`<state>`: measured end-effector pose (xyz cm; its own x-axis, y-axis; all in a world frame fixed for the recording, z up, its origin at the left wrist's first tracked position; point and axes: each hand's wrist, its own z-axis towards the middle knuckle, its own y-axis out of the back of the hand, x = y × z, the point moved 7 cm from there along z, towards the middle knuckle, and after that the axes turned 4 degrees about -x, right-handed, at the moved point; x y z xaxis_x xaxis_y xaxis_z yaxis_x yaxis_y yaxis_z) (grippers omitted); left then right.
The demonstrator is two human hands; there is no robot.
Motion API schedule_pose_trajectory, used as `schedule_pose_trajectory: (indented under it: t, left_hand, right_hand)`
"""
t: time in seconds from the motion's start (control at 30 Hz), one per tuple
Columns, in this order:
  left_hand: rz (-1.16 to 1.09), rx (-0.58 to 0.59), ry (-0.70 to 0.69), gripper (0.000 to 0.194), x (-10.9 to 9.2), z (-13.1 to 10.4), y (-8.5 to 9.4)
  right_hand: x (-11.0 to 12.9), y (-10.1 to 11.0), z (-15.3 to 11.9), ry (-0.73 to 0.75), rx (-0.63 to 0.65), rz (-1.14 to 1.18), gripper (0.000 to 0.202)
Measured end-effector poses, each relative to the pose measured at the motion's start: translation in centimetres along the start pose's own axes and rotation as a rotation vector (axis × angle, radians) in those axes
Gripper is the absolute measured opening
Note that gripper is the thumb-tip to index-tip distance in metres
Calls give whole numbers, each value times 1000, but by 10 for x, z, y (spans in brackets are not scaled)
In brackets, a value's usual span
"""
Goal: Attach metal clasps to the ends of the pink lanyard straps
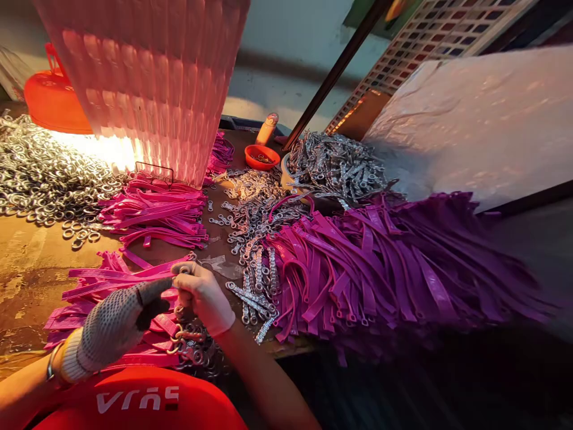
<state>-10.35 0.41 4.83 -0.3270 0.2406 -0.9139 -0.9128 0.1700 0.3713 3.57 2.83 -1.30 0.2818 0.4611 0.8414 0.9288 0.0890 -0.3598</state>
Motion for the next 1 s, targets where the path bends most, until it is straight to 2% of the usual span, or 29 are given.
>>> schedule_pose_trajectory:
  t: [0.07,0.13,0.23,0.3,0.4,0.47,0.57,0.63,0.7,0.77,0.87,0.93,1.0]
  left_hand:
    - [-33,42,20,36,-3,4,3]
    - [-223,42,183,26,9,8,4]
    - [-550,-1,460,27,39,7,-6]
    - [-613,20,524,29,53,3,-17]
    - [-595,68,553,37,63,-2,-26]
    - [-647,98,652,40,67,-8,-29]
    - [-724,188,835,36,70,-16,-35]
    - [-689,217,810,35,67,-15,-35]
    - [-569,247,685,35,63,-10,-33]
    - [-388,255,565,34,59,-6,-29]
    - [-128,181,396,31,49,1,-17]
    - [-50,141,297,25,40,5,-14]
    - [-87,145,303,22,36,7,-16]
  right_hand:
    - [9,10,3,98,-124,-64,27]
    - [22,15,-1,252,-226,-164,28]
    - [27,7,-10,367,-261,-298,28]
    - [24,0,-16,392,-249,-381,27]
    - [22,-10,-23,464,-171,-508,23]
    - [25,-15,-28,574,-93,-623,26]
    - [34,-22,-36,817,24,-874,36]
    - [33,-26,-38,918,115,-1015,33]
    - [32,-26,-38,949,144,-1090,26]
    - [32,-23,-37,929,98,-1139,22]
    - [32,-18,-35,855,19,-1245,21]
    - [31,-19,-34,817,16,-1325,23]
    - [28,-22,-34,801,3,-1395,25]
